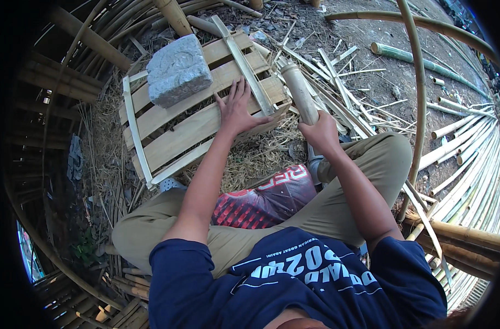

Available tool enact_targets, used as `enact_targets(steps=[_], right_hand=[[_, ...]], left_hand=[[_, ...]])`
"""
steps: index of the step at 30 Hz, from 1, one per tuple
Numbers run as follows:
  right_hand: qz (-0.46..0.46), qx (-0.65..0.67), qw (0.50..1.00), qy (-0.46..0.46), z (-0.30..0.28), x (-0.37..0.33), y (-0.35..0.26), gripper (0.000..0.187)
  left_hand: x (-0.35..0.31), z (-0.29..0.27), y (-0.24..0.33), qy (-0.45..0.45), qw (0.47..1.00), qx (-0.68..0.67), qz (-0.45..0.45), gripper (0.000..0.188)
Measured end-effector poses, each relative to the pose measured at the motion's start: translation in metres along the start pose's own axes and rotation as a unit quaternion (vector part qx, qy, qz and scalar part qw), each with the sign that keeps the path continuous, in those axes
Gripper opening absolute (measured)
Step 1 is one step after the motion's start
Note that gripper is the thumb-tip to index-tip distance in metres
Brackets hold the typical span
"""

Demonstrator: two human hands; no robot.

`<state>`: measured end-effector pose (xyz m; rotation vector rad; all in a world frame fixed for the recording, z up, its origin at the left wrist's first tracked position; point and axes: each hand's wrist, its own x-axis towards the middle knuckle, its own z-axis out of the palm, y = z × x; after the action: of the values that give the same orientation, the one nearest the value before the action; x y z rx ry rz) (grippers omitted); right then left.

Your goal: The person constructs a wooden frame by positioning bamboo strips and securing them with thin ties, using a large stone as a weight and a section of bamboo as a tool to press and align the pieces.

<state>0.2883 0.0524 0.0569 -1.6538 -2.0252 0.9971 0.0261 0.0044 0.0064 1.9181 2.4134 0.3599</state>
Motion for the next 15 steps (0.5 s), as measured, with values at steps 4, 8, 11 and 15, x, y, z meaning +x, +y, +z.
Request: enact_targets(steps=[4, 8, 11, 15], right_hand=[[0.007, 0.003, 1.000, -0.011, 0.000, -0.003, -0.004, 0.053], [0.016, 0.017, 0.999, -0.041, -0.003, -0.008, -0.013, 0.053], [-0.004, 0.001, 0.999, -0.034, 0.001, -0.004, -0.002, 0.052], [-0.044, -0.049, 0.995, -0.074, -0.006, -0.011, -0.006, 0.052]], left_hand=[[0.001, -0.002, 0.001, 0.007, 1.000, 0.003, 0.021, 0.131], [-0.001, 0.000, -0.003, 0.004, 1.000, 0.012, 0.021, 0.128], [0.003, 0.003, -0.003, 0.003, 0.999, 0.016, 0.033, 0.128], [0.002, 0.004, -0.005, 0.006, 0.999, -0.018, 0.040, 0.124]])
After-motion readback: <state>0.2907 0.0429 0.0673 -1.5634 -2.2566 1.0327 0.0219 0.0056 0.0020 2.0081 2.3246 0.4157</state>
